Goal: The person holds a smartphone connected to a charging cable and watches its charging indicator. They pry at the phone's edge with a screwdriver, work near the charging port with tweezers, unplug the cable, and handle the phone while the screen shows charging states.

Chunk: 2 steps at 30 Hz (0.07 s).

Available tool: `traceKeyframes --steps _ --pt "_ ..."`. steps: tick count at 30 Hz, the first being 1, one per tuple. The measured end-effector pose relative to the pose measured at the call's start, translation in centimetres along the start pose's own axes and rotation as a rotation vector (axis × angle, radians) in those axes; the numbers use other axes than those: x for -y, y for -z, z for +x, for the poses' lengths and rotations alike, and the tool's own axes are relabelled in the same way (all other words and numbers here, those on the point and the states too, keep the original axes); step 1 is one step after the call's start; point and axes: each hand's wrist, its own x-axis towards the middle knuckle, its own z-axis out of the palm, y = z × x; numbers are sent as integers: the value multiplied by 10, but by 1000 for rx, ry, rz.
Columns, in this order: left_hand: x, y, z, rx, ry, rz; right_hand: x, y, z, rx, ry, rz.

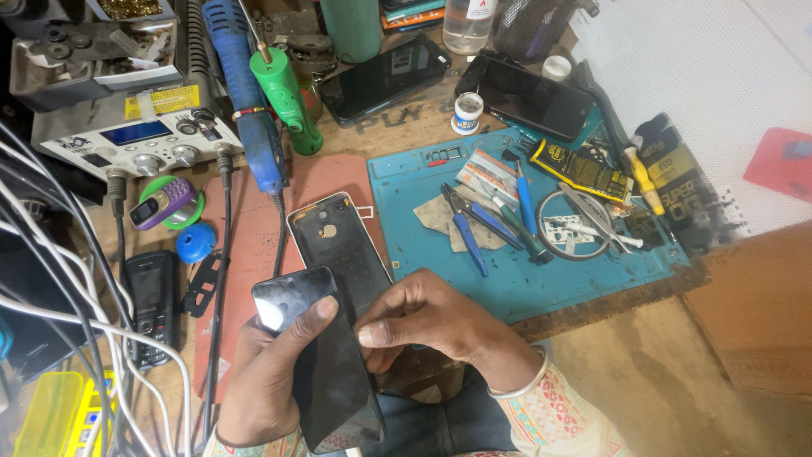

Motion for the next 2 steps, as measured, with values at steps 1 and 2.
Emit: traceKeyframes --steps 1,2 --pt "0 0 0 -1 15 -10 0 0 0 6 1 5" --pt "-1 0 -1 6 15 -16 -1 1 0 12 2 9"
